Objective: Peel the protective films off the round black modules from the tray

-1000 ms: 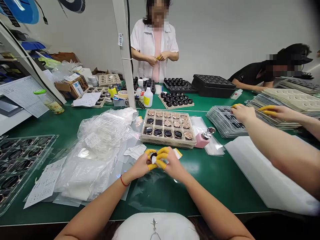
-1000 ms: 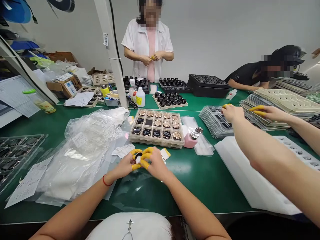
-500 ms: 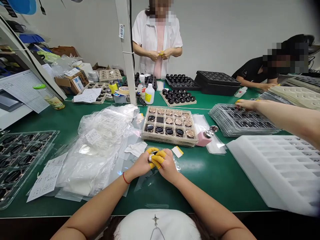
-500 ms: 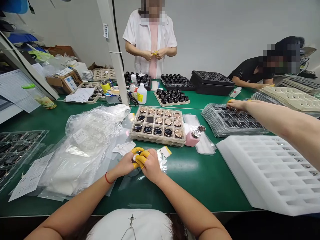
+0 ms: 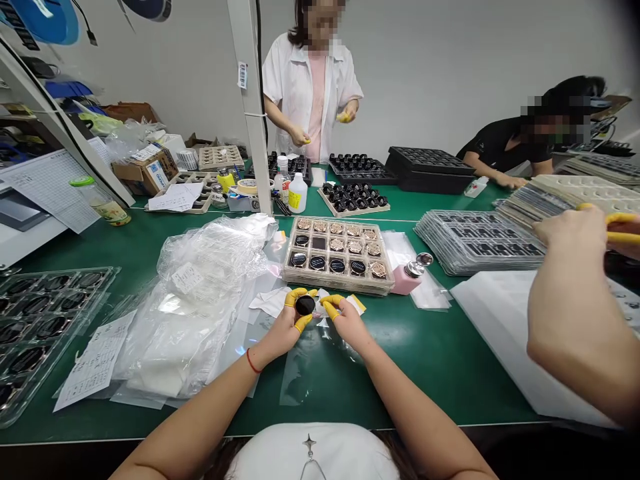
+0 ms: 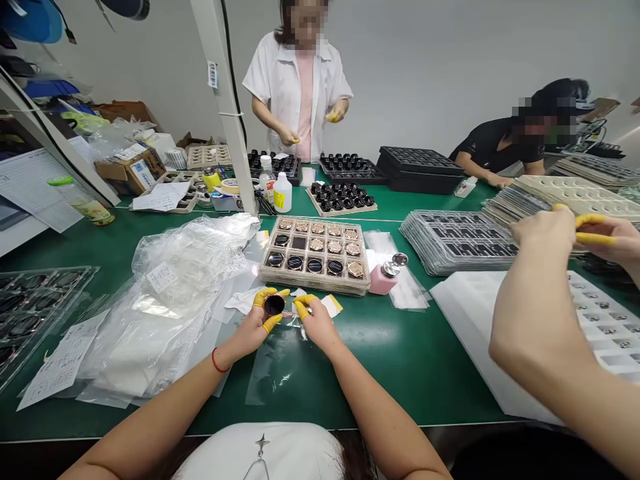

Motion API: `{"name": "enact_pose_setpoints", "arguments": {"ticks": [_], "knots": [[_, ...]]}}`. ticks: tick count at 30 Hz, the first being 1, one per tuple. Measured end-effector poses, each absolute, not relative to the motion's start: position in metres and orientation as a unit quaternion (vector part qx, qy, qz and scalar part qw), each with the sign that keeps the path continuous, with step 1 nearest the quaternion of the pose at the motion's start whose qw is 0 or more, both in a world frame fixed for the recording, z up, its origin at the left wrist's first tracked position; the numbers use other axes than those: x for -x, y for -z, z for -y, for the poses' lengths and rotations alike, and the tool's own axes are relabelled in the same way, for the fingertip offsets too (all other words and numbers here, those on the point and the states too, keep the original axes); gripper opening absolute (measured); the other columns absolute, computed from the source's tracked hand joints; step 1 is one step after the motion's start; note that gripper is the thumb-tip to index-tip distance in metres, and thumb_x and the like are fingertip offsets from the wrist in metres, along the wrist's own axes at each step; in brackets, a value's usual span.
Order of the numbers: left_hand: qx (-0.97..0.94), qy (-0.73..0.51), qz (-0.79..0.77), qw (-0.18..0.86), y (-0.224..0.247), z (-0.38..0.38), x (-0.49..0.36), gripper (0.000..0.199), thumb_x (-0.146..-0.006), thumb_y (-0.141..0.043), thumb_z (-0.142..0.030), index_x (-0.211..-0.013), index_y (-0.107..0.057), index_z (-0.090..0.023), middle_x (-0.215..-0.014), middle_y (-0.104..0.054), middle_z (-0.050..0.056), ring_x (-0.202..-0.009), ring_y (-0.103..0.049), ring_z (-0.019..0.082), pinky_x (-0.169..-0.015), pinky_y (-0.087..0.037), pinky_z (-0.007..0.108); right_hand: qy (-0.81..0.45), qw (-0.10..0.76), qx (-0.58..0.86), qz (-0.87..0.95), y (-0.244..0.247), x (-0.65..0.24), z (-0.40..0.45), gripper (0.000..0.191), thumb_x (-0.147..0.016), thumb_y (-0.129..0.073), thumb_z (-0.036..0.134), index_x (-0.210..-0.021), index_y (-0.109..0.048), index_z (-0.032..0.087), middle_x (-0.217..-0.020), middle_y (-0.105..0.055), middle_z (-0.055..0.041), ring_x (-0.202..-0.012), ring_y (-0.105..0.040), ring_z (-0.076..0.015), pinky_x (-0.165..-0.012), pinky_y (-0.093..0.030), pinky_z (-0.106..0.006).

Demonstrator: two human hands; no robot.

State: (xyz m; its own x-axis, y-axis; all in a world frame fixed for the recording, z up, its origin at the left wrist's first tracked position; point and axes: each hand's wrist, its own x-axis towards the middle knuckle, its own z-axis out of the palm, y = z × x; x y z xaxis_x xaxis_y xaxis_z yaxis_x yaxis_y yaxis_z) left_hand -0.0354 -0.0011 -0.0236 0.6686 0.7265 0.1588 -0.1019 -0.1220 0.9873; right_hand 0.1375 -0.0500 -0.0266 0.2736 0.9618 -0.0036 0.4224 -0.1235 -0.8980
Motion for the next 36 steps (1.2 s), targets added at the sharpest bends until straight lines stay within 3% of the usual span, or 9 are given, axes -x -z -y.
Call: {"name": "enact_pose_setpoints", "arguments": {"ticks": [5, 9, 14, 19, 28, 36], "knots": [[-0.672, -0.323, -0.221, 0.628, 0.024, 0.003, 0.035, 0.045, -0.087, -0.05, -0.024, -0.126, -0.028, -0.023, -0.14, -0.035, 0.013, -0.13, -0.038, 0.023, -0.109, -0.032, 0.044, -0.357, 0.418, 0.658, 0.514, 0.02, -0.13, 0.053, 0.016, -0.075, -0.053, 0.031, -0.077, -0.063, 0.019, -0.085, -0.064, -0.0034, -0.085, -0.057, -0.02, -0.081, -0.043, -0.035], [-0.635, -0.31, -0.208, 0.676, 0.021, 0.002, 0.034, 0.045, -0.085, -0.053, -0.024, -0.123, -0.029, -0.025, -0.14, -0.034, 0.011, -0.127, -0.041, 0.022, -0.106, -0.036, 0.041, -0.38, 0.471, 0.635, 0.481, 0.013, -0.132, 0.053, 0.013, -0.073, -0.056, 0.031, -0.074, -0.06, 0.019, -0.082, -0.063, -0.0025, -0.083, -0.056, -0.0192, -0.08, -0.043, -0.033], [-0.613, -0.246, -0.237, 0.712, 0.022, -0.005, 0.035, 0.047, -0.077, -0.064, -0.024, -0.116, -0.037, -0.023, -0.114, -0.055, 0.009, -0.101, -0.061, 0.021, -0.095, -0.045, 0.042, -0.411, 0.563, 0.588, 0.41, -0.004, -0.14, 0.053, 0.018, -0.073, -0.062, 0.037, -0.075, -0.059, 0.019, -0.088, -0.063, -0.0042, -0.086, -0.055, -0.0187, -0.081, -0.042, -0.032], [-0.646, -0.212, -0.234, 0.695, 0.018, -0.007, 0.036, 0.047, -0.074, -0.067, -0.024, -0.115, -0.044, -0.022, -0.109, -0.059, 0.007, -0.093, -0.062, 0.019, -0.086, -0.048, 0.036, -0.447, 0.525, 0.584, 0.429, -0.003, -0.131, 0.057, 0.022, -0.07, -0.065, 0.041, -0.07, -0.06, 0.02, -0.104, -0.061, -0.0051, -0.097, -0.054, -0.0214, -0.087, -0.041, -0.035], [-0.644, -0.214, -0.224, 0.7, 0.016, -0.005, 0.034, 0.046, -0.074, -0.067, -0.022, -0.115, -0.045, -0.023, -0.106, -0.058, 0.005, -0.092, -0.061, 0.016, -0.083, -0.048, 0.031, -0.423, 0.491, 0.612, 0.454, 0.003, -0.122, 0.057, 0.023, -0.073, -0.061, 0.043, -0.073, -0.061, 0.019, -0.089, -0.063, -0.0037, -0.09, -0.056, -0.0212, -0.082, -0.042, -0.035], [-0.625, -0.217, -0.221, 0.717, 0.017, -0.005, 0.034, 0.047, -0.073, -0.068, -0.023, -0.114, -0.045, -0.022, -0.105, -0.059, 0.006, -0.094, -0.061, 0.019, -0.088, -0.048, 0.038, -0.364, 0.47, 0.63, 0.499, 0.004, -0.122, 0.056, 0.013, -0.075, -0.055, 0.032, -0.073, -0.06, 0.02, -0.09, -0.064, -0.0037, -0.092, -0.056, -0.0208, -0.085, -0.042, -0.037]]}}
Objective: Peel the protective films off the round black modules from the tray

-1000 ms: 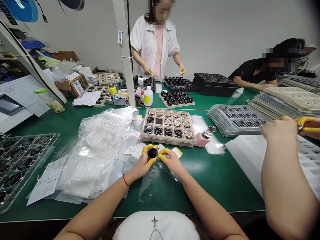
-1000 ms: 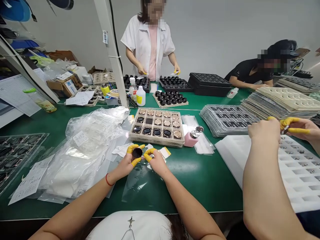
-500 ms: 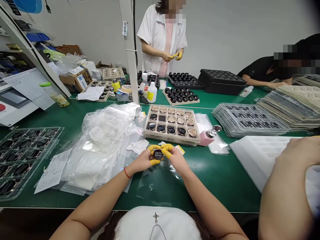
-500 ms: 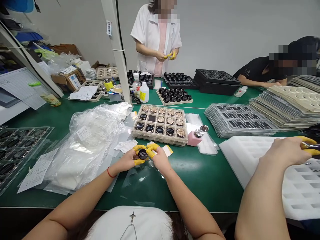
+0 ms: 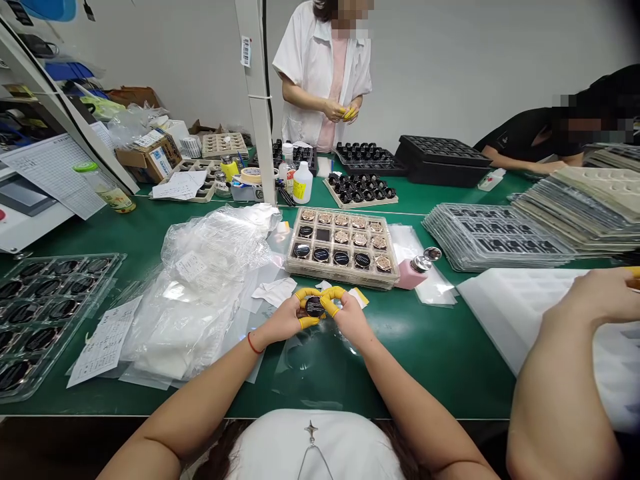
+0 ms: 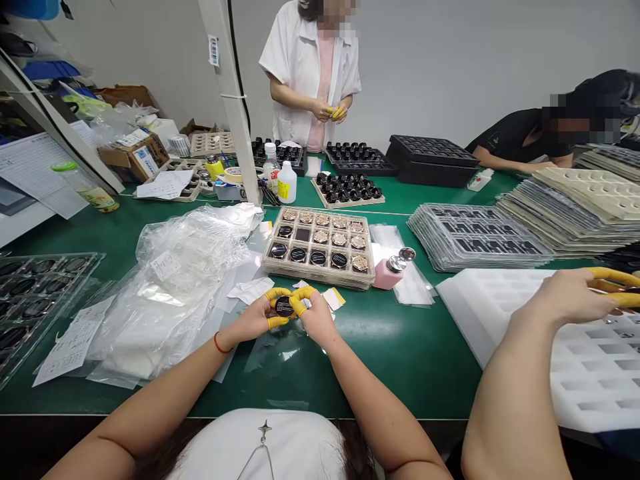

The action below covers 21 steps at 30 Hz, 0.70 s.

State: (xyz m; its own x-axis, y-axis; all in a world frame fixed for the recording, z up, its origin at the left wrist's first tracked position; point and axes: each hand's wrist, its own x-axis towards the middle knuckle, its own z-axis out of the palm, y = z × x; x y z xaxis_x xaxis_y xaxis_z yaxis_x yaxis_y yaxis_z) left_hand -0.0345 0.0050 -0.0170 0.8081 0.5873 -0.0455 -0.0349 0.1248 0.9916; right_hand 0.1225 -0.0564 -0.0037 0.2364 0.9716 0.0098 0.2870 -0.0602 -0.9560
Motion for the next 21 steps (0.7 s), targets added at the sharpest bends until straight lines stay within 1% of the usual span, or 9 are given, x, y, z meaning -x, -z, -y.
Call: {"name": "enact_pose_setpoints", "arguments": {"ticks": [4, 10, 13, 18, 21], "knots": [[-0.619, -0.215, -0.223, 0.722, 0.0178, -0.0045, 0.0347, 0.047, -0.073, -0.069, -0.024, -0.114, -0.045, -0.022, -0.104, -0.06, 0.006, -0.095, -0.062, 0.02, -0.089, -0.048, 0.039, -0.353, 0.467, 0.635, 0.505, 0.0029, -0.1225, 0.0564, 0.012, -0.075, -0.055, 0.032, -0.073, -0.059, 0.021, -0.09, -0.064, -0.0033, -0.092, -0.056, -0.0206, -0.085, -0.042, -0.037], [-0.622, -0.213, -0.219, 0.721, 0.0153, -0.0043, 0.0341, 0.047, -0.074, -0.068, -0.023, -0.114, -0.044, -0.021, -0.105, -0.06, 0.006, -0.093, -0.062, 0.019, -0.088, -0.049, 0.038, -0.341, 0.458, 0.645, 0.508, 0.0027, -0.1213, 0.0569, 0.01, -0.076, -0.054, 0.029, -0.074, -0.059, 0.021, -0.091, -0.064, -0.0037, -0.092, -0.056, -0.0208, -0.084, -0.042, -0.037], [-0.624, -0.212, -0.218, 0.719, 0.014, -0.0043, 0.0343, 0.047, -0.074, -0.068, -0.024, -0.114, -0.044, -0.021, -0.108, -0.059, 0.007, -0.094, -0.062, 0.019, -0.089, -0.048, 0.038, -0.316, 0.451, 0.652, 0.521, 0.0042, -0.1212, 0.0568, 0.01, -0.076, -0.053, 0.028, -0.074, -0.06, 0.021, -0.09, -0.063, -0.0034, -0.091, -0.055, -0.0209, -0.083, -0.042, -0.037], [-0.632, -0.214, -0.219, 0.712, 0.0151, -0.0046, 0.0341, 0.047, -0.074, -0.068, -0.025, -0.114, -0.045, -0.02, -0.107, -0.059, 0.007, -0.095, -0.061, 0.019, -0.088, -0.048, 0.037, -0.289, 0.437, 0.659, 0.54, 0.0069, -0.1218, 0.0569, 0.01, -0.078, -0.052, 0.027, -0.072, -0.058, 0.022, -0.087, -0.063, -0.0023, -0.089, -0.054, -0.0205, -0.083, -0.04, -0.037], [-0.632, -0.213, -0.222, 0.711, 0.0156, -0.0044, 0.0336, 0.046, -0.074, -0.068, -0.025, -0.114, -0.045, -0.021, -0.104, -0.059, 0.006, -0.094, -0.061, 0.019, -0.088, -0.048, 0.037, -0.251, 0.41, 0.679, 0.555, 0.0081, -0.1203, 0.0578, 0.011, -0.078, -0.051, 0.028, -0.074, -0.059, 0.022, -0.087, -0.062, -0.0034, -0.088, -0.052, -0.0213, -0.082, -0.039, -0.038]]}}
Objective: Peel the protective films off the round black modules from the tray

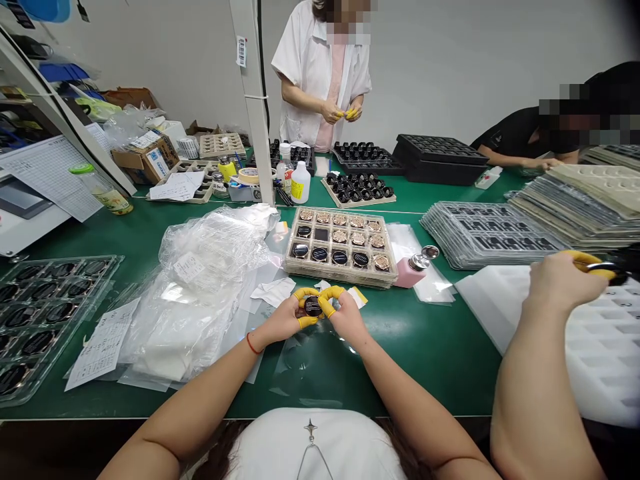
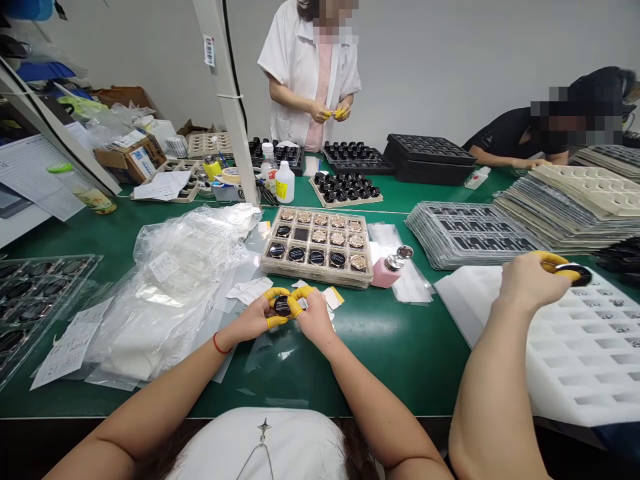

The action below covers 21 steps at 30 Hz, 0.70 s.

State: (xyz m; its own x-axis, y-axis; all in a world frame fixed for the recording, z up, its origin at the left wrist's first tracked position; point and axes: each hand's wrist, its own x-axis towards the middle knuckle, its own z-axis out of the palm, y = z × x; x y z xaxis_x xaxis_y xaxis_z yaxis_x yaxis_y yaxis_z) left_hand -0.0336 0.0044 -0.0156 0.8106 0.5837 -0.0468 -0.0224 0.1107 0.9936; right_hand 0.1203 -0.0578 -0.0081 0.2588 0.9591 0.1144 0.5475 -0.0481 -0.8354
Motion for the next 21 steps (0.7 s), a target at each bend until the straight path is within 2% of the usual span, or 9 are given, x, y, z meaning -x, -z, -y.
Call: {"name": "enact_pose_setpoints", "arguments": {"ticks": [5, 8, 12, 15, 18, 21], "knots": [[-0.625, -0.215, -0.226, 0.716, 0.016, -0.004, 0.034, 0.046, -0.073, -0.069, -0.027, -0.113, -0.045, -0.021, -0.106, -0.059, 0.006, -0.094, -0.062, 0.019, -0.089, -0.048, 0.038, -0.16, 0.388, 0.672, 0.61, 0.006, -0.124, 0.059, 0.011, -0.08, -0.051, 0.029, -0.078, -0.06, 0.023, -0.085, -0.063, -0.0037, -0.086, -0.052, -0.0211, -0.085, -0.036, -0.04], [-0.615, -0.209, -0.231, 0.724, 0.016, -0.005, 0.034, 0.046, -0.074, -0.068, -0.026, -0.113, -0.043, -0.022, -0.102, -0.061, 0.006, -0.093, -0.064, 0.02, -0.091, -0.047, 0.04, -0.095, 0.374, 0.683, 0.62, 0.003, -0.145, 0.059, 0.017, -0.082, -0.051, 0.035, -0.089, -0.061, 0.023, -0.091, -0.065, -0.0059, -0.09, -0.054, -0.0233, -0.087, -0.035, -0.041], [-0.61, -0.196, -0.242, 0.728, 0.017, -0.007, 0.036, 0.047, -0.073, -0.068, -0.025, -0.113, -0.043, -0.022, -0.101, -0.061, 0.005, -0.095, -0.064, 0.021, -0.093, -0.046, 0.042, -0.036, 0.233, 0.792, 0.564, 0.015, -0.189, 0.063, 0.029, -0.076, -0.061, 0.037, -0.096, -0.061, 0.016, -0.09, -0.063, -0.0145, -0.086, -0.057, -0.0282, -0.075, -0.039, -0.039], [-0.623, -0.192, -0.246, 0.717, 0.016, -0.006, 0.037, 0.048, -0.074, -0.067, -0.025, -0.115, -0.042, -0.023, -0.099, -0.062, 0.006, -0.095, -0.064, 0.022, -0.092, -0.047, 0.043, -0.063, 0.15, 0.842, 0.514, 0.034, -0.214, 0.067, 0.033, -0.071, -0.065, 0.035, -0.096, -0.06, 0.014, -0.086, -0.06, -0.0146, -0.077, -0.058, -0.0265, -0.063, -0.039, -0.034], [-0.634, -0.194, -0.246, 0.707, 0.016, -0.005, 0.036, 0.048, -0.075, -0.066, -0.026, -0.117, -0.042, -0.022, -0.098, -0.063, 0.006, -0.094, -0.064, 0.022, -0.09, -0.048, 0.042, -0.11, 0.185, 0.831, 0.513, 0.044, -0.219, 0.07, 0.018, -0.074, -0.06, 0.031, -0.085, -0.06, 0.017, -0.082, -0.059, -0.0093, -0.073, -0.057, -0.0223, -0.058, -0.038, -0.029], [-0.63, -0.2, -0.246, 0.709, 0.016, -0.004, 0.035, 0.049, -0.074, -0.067, -0.026, -0.116, -0.042, -0.022, -0.1, -0.062, 0.006, -0.093, -0.064, 0.021, -0.089, -0.048, 0.041, -0.106, 0.274, 0.802, 0.521, 0.035, -0.202, 0.074, 0.013, -0.079, -0.05, 0.028, -0.084, -0.058, 0.019, -0.085, -0.058, -0.0073, -0.08, -0.056, -0.0212, -0.065, -0.041, -0.03]]}}
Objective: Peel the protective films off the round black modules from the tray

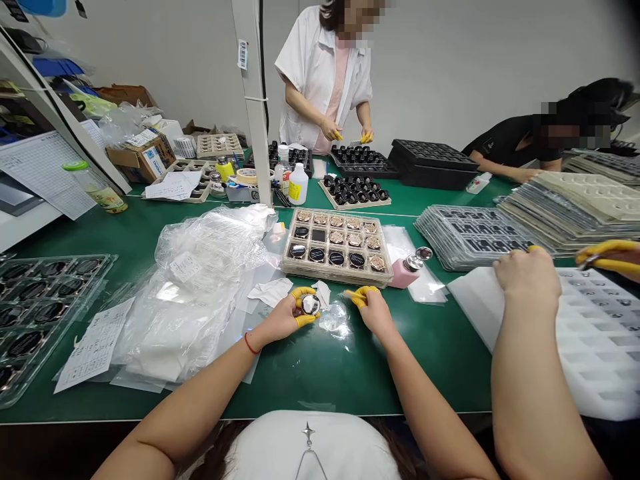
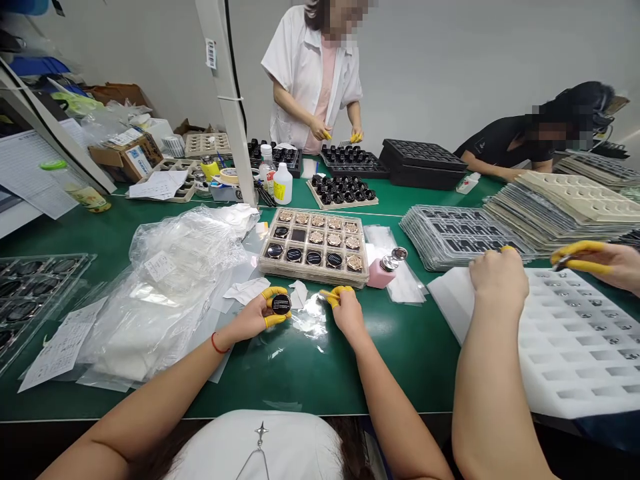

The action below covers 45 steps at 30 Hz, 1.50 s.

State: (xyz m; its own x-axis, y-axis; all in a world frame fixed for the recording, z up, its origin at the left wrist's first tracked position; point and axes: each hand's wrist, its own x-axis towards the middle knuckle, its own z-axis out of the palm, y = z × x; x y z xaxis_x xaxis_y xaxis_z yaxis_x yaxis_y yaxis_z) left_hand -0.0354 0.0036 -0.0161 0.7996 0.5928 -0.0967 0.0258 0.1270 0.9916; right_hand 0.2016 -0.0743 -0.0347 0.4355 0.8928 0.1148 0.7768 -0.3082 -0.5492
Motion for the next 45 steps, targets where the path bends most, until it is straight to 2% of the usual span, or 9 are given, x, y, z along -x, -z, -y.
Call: {"name": "enact_pose_setpoints", "arguments": {"ticks": [4, 8, 13, 18, 23, 29, 37, 41, 45], "knots": [[-0.632, -0.211, -0.246, 0.704, 0.017, -0.002, 0.034, 0.049, -0.073, -0.068, -0.027, -0.115, -0.043, -0.021, -0.098, -0.062, 0.005, -0.088, -0.064, 0.019, -0.085, -0.049, 0.037, -0.115, 0.393, 0.687, 0.6, 0.008, -0.152, 0.085, 0.02, -0.087, -0.041, 0.03, -0.099, -0.056, 0.021, -0.093, -0.06, -0.0077, -0.085, -0.056, -0.0209, -0.074, -0.044, -0.033], [-0.636, -0.23, -0.231, 0.7, 0.019, -0.002, 0.035, 0.047, -0.073, -0.068, -0.025, -0.114, -0.045, -0.021, -0.099, -0.061, 0.005, -0.088, -0.062, 0.018, -0.081, -0.05, 0.033, -0.086, 0.343, 0.622, 0.698, 0.002, -0.112, 0.088, 0.023, -0.09, -0.038, 0.027, -0.097, -0.059, 0.023, -0.093, -0.062, -0.0089, -0.087, -0.054, -0.0222, -0.074, -0.044, -0.033], [-0.64, -0.24, -0.228, 0.693, 0.019, -0.003, 0.036, 0.047, -0.074, -0.067, -0.025, -0.116, -0.045, -0.02, -0.102, -0.061, 0.006, -0.089, -0.061, 0.018, -0.083, -0.049, 0.034, -0.03, 0.294, 0.658, 0.692, 0.016, -0.11, 0.072, 0.025, -0.089, -0.036, 0.025, -0.096, -0.059, 0.02, -0.09, -0.06, -0.0109, -0.085, -0.053, -0.0235, -0.072, -0.043, -0.034], [-0.649, -0.231, -0.224, 0.689, 0.022, -0.005, 0.035, 0.048, -0.075, -0.066, -0.027, -0.117, -0.045, -0.02, -0.102, -0.061, 0.006, -0.089, -0.06, 0.019, -0.08, -0.049, 0.033, -0.027, 0.265, 0.685, 0.678, 0.014, -0.126, 0.057, 0.024, -0.086, -0.038, 0.022, -0.097, -0.059, 0.019, -0.089, -0.06, -0.0111, -0.084, -0.052, -0.0243, -0.068, -0.042, -0.034], [-0.634, -0.205, -0.218, 0.713, 0.026, -0.006, 0.033, 0.049, -0.072, -0.07, -0.025, -0.115, -0.046, -0.02, -0.098, -0.061, 0.004, -0.087, -0.062, 0.018, -0.081, -0.049, 0.034, -0.038, 0.281, 0.611, 0.739, 0.001, -0.134, 0.062, 0.026, -0.086, -0.039, 0.017, -0.101, -0.06, 0.021, -0.092, -0.06, -0.0082, -0.084, -0.048, -0.0215, -0.071, -0.04, -0.033], [-0.613, -0.205, -0.225, 0.729, 0.028, -0.005, 0.031, 0.051, -0.069, -0.072, -0.024, -0.113, -0.047, -0.02, -0.096, -0.062, 0.004, -0.086, -0.063, 0.018, -0.082, -0.05, 0.037, 0.054, 0.249, 0.573, 0.779, 0.004, -0.129, 0.07, 0.03, -0.079, -0.044, 0.006, -0.096, -0.064, 0.02, -0.088, -0.059, -0.0075, -0.082, -0.042, -0.0219, -0.07, -0.035, -0.034], [-0.594, -0.222, -0.254, 0.73, 0.031, -0.008, 0.033, 0.056, -0.063, -0.076, -0.022, -0.111, -0.047, -0.018, -0.092, -0.062, 0.003, -0.079, -0.063, 0.015, -0.072, -0.05, 0.028, 0.111, 0.239, 0.531, 0.805, 0.011, -0.122, 0.081, 0.029, -0.078, -0.043, 0.002, -0.089, -0.063, 0.021, -0.084, -0.059, -0.0059, -0.082, -0.041, -0.0205, -0.079, -0.035, -0.035], [-0.599, -0.231, -0.26, 0.721, 0.031, -0.009, 0.033, 0.057, -0.063, -0.075, -0.019, -0.113, -0.046, -0.017, -0.093, -0.062, 0.004, -0.08, -0.062, 0.015, -0.074, -0.049, 0.028, 0.09, 0.259, 0.538, 0.797, 0.015, -0.118, 0.088, 0.031, -0.079, -0.041, 0.002, -0.09, -0.064, 0.02, -0.082, -0.059, -0.0066, -0.083, -0.042, -0.0208, -0.081, -0.036, -0.037], [-0.613, -0.232, -0.253, 0.712, 0.029, -0.008, 0.032, 0.052, -0.067, -0.073, -0.022, -0.112, -0.046, -0.018, -0.091, -0.062, 0.004, -0.08, -0.063, 0.015, -0.076, -0.049, 0.028, -0.015, 0.32, 0.569, 0.758, 0.012, -0.123, 0.089, 0.023, -0.086, -0.044, 0.013, -0.095, -0.064, 0.021, -0.083, -0.06, -0.0057, -0.082, -0.046, -0.0199, -0.076, -0.039, -0.036]]}}
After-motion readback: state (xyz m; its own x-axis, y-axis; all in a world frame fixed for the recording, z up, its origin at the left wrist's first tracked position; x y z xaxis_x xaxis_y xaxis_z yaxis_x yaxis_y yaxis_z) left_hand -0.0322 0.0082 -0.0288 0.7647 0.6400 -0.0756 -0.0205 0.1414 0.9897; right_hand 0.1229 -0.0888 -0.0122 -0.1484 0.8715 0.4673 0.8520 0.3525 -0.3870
